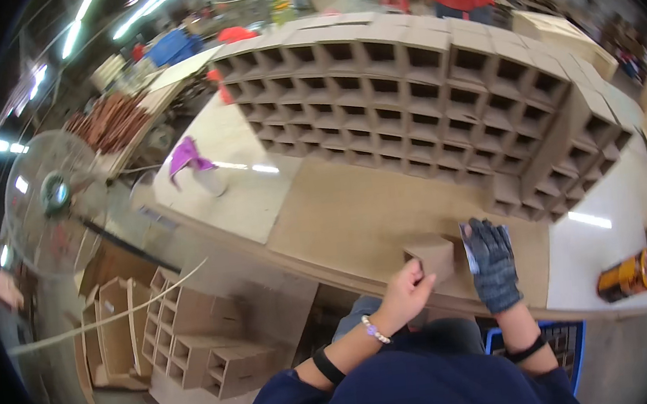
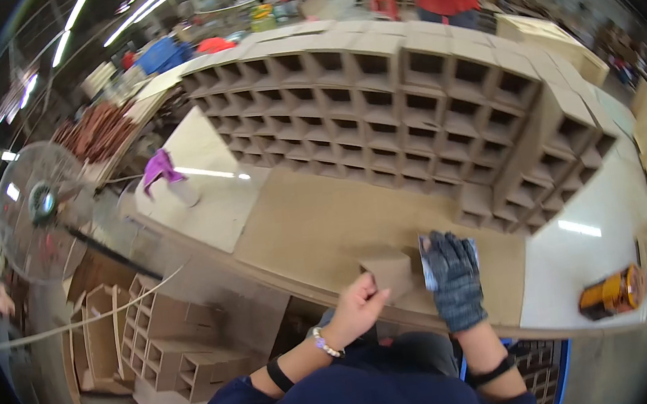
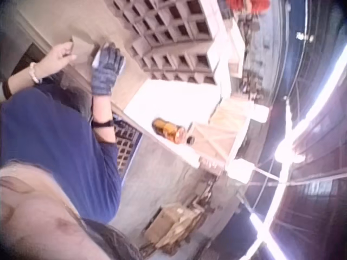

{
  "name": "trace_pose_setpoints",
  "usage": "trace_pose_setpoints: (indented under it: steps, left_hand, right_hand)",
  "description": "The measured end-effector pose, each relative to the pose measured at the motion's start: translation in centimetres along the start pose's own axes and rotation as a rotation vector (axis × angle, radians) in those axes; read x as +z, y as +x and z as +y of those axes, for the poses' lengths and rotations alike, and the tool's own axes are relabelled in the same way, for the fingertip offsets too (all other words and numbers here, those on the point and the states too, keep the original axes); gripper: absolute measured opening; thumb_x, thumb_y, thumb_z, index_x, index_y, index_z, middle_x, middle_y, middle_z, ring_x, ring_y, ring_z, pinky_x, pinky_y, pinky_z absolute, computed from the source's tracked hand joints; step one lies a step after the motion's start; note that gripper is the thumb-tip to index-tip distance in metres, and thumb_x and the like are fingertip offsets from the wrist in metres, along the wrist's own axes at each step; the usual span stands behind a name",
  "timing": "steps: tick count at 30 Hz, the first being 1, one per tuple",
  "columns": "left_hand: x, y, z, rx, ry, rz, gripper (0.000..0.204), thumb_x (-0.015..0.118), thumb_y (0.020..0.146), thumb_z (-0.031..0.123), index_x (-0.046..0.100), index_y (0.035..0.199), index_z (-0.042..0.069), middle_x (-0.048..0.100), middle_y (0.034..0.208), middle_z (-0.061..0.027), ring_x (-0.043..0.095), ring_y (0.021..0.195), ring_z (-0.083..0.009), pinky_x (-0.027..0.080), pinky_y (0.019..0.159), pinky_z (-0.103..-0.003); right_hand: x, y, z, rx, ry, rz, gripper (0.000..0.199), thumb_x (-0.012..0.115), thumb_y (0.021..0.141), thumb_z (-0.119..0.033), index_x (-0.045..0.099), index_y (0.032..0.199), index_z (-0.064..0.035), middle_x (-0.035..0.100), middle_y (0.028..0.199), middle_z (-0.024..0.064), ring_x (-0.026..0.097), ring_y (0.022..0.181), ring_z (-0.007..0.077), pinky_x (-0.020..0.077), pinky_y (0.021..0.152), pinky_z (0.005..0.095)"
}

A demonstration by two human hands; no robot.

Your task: The recorder uses sandpaper to smooth the edges and corners of small rectangular wooden boxes at a workshop table.

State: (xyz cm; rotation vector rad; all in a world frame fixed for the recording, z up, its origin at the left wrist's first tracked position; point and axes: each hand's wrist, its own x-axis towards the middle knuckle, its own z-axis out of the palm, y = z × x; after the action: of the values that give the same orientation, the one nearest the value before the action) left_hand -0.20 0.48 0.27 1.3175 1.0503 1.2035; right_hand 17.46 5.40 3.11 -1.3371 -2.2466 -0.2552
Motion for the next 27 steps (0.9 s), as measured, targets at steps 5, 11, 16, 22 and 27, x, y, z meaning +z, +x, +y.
trace_pose_setpoints:
  steps: [5, 11, 16, 22, 27]
  left_hand:
    - [0.5, 0.4, -0.5, -0.001, -0.213, 0.059, 0.004, 0.049, 0.087, 0.002, 0.046, 0.088, 0.002, 0.050, 0.079, 0.0008, 0.044, 0.070, -0.0036, 0.039, 0.060, -0.020]
    - [-0.7, 0.3, -2.4, -0.042, -0.144, -0.028, 0.017, 0.046, 0.089, 0.002, 0.047, 0.105, -0.003, 0.058, 0.094, -0.0032, 0.053, 0.084, -0.0062, 0.042, 0.073, -0.022]
    - [-0.1, -0.2, 1.4, -0.061, 0.146, -0.028, 0.015, 0.047, 0.086, -0.001, 0.050, 0.101, -0.002, 0.060, 0.084, -0.0052, 0.055, 0.077, -0.0070, 0.044, 0.067, -0.023]
    - [0.4, -0.3, -2.5, 0.056, 0.015, -0.001, 0.007, 0.053, 0.084, 0.002, 0.046, 0.083, 0.000, 0.049, 0.072, 0.0005, 0.046, 0.065, -0.0054, 0.039, 0.059, -0.022]
    - [0.3, -0.5, 0.0, 0.050, 0.063, 0.036, 0.008, 0.053, 0.084, 0.002, 0.051, 0.091, -0.002, 0.055, 0.068, -0.0057, 0.049, 0.063, -0.0068, 0.042, 0.057, -0.023]
  right_hand:
    - [-1.8, 0.5, -4.6, -0.427, 0.280, -0.025, 0.020, 0.049, 0.084, -0.009, 0.057, 0.103, -0.0048, 0.057, 0.102, 0.0147, 0.053, 0.097, 0.0301, 0.0382, 0.090, 0.0430]
    - [1.0, 0.4, 0.0, -0.045, -0.015, 0.001, 0.030, 0.050, 0.079, -0.011, 0.056, 0.109, -0.0076, 0.057, 0.105, 0.0103, 0.051, 0.104, 0.0287, 0.0333, 0.096, 0.0453]
    - [-1.5, 0.6, -4.4, -0.369, 0.202, -0.002, 0.033, 0.052, 0.079, -0.011, 0.056, 0.111, -0.0090, 0.056, 0.108, 0.0106, 0.053, 0.100, 0.0283, 0.0352, 0.095, 0.0437]
    - [1.8, -1.0, 2.3, 0.029, -0.091, -0.130, 0.044, 0.048, 0.080, -0.007, 0.048, 0.123, -0.0095, 0.053, 0.118, 0.0147, 0.050, 0.108, 0.0316, 0.0320, 0.098, 0.0445]
    - [-0.6, 0.1, -3.9, -0.174, 0.302, -0.107, 0.041, 0.048, 0.078, -0.012, 0.049, 0.118, -0.0058, 0.054, 0.113, 0.0133, 0.047, 0.110, 0.0315, 0.0291, 0.100, 0.0454]
